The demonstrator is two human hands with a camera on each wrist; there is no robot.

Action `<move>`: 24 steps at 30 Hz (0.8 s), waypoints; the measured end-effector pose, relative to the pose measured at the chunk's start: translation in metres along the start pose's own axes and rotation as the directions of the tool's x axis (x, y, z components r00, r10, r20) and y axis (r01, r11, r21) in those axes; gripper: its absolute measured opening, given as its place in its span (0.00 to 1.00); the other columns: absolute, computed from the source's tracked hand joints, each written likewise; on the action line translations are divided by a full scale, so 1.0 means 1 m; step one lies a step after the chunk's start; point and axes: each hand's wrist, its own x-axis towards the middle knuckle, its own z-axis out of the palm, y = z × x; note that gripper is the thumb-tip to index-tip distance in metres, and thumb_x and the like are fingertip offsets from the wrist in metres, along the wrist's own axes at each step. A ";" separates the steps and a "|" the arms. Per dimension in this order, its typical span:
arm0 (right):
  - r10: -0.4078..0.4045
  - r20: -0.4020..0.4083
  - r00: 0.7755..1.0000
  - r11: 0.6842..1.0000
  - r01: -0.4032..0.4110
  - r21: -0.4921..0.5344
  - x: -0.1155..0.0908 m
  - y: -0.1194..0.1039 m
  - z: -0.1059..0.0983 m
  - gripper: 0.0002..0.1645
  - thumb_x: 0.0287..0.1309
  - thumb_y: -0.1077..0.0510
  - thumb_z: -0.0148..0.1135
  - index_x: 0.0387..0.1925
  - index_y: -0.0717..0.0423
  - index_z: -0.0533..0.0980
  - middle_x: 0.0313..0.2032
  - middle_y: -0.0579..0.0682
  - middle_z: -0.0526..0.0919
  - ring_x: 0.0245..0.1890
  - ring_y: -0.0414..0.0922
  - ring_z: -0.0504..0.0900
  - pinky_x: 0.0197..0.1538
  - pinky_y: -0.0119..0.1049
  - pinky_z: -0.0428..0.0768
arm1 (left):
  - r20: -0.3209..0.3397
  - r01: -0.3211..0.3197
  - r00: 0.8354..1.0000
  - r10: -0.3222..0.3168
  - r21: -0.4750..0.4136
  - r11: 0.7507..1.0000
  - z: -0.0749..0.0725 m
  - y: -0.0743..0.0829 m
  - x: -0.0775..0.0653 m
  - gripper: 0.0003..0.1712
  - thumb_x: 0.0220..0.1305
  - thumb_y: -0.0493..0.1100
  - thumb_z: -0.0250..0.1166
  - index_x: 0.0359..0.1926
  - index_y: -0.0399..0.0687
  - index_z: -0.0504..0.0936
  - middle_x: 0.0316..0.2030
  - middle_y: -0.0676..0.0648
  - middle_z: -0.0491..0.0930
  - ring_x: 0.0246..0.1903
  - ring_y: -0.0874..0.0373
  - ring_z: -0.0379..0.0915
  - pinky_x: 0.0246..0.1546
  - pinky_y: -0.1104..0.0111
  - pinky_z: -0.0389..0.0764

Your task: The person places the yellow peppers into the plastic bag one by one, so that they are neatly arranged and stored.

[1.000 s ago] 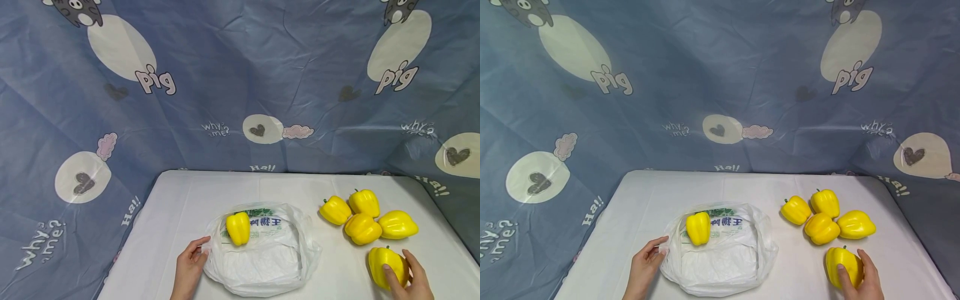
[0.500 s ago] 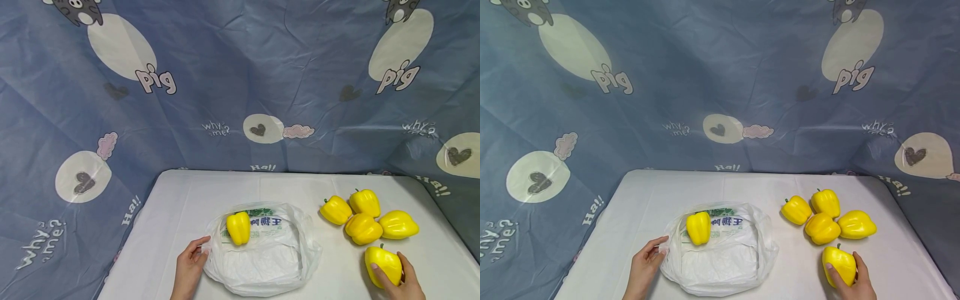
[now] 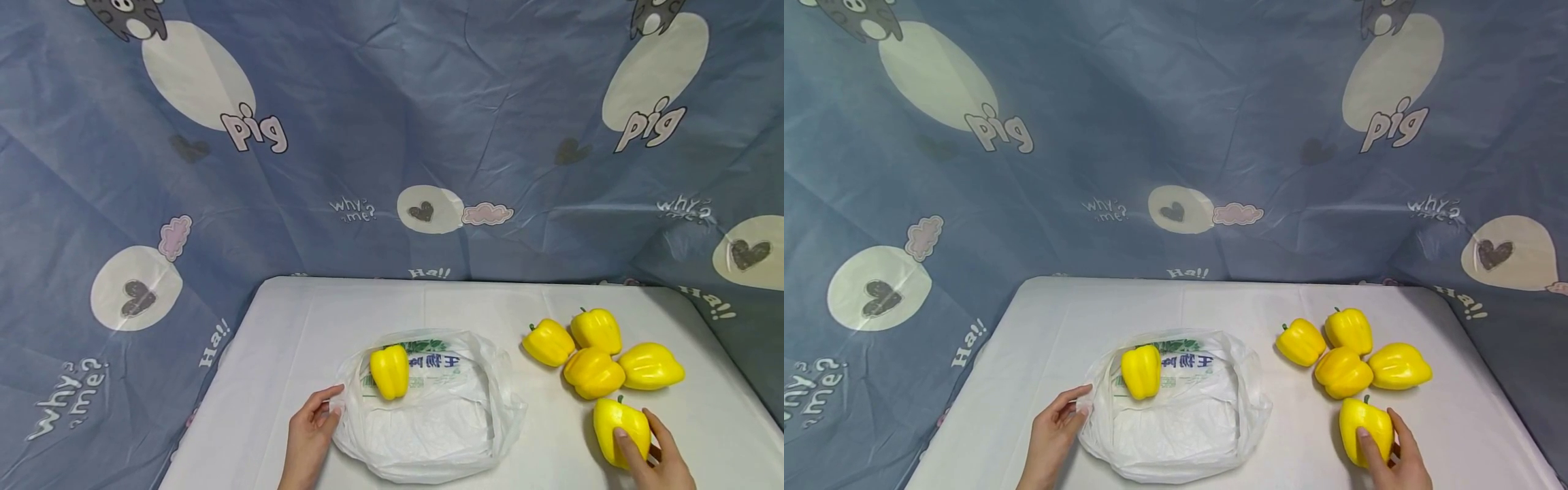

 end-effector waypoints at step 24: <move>-0.105 -0.004 0.995 0.993 0.105 0.054 -0.007 -0.017 -0.003 0.53 0.67 0.33 0.48 0.76 0.63 0.45 0.72 0.70 0.50 0.61 0.73 0.61 0.58 0.64 0.66 | 0.008 0.010 1.000 -0.010 -0.008 1.000 0.001 0.002 0.001 0.21 0.58 0.22 0.61 0.51 0.40 0.84 0.40 0.40 0.80 0.35 0.57 0.72 0.36 0.75 0.75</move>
